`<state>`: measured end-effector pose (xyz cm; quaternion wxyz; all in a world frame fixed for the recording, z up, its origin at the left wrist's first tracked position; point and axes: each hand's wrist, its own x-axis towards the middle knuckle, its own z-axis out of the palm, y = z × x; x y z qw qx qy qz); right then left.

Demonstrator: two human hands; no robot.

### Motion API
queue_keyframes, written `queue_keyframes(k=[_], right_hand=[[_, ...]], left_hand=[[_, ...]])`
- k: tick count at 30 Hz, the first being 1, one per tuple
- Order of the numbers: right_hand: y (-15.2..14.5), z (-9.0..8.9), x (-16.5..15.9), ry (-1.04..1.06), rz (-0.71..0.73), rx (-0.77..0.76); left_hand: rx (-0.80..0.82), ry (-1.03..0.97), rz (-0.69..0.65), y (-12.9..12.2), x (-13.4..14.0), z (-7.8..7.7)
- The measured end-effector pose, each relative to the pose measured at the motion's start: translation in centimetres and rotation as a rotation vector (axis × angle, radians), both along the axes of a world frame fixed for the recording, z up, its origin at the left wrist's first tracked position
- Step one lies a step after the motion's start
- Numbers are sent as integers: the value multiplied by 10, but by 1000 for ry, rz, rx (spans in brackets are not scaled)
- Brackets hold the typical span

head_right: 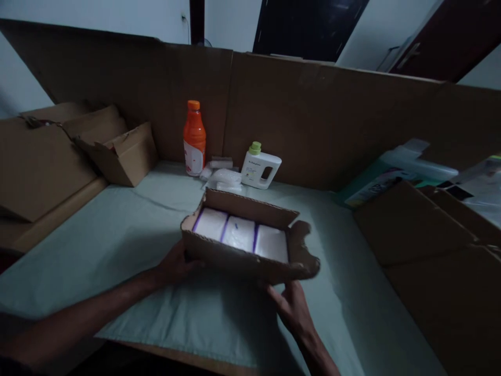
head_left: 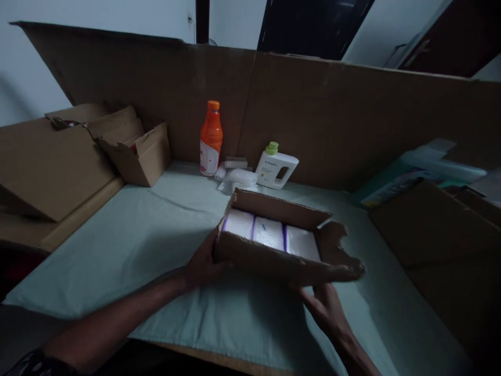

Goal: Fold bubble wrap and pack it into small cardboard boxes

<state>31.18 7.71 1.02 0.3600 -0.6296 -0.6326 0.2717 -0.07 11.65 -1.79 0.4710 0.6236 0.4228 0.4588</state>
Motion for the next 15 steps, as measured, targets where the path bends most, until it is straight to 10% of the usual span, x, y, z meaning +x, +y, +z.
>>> queue_keyframes(k=[9, 15], right_hand=[[76, 28, 16, 131, 337, -116], [196, 71, -1, -162, 240, 314]], left_hand=[[-43, -54, 132, 16, -31, 12], [3, 1, 120, 18, -36, -2]])
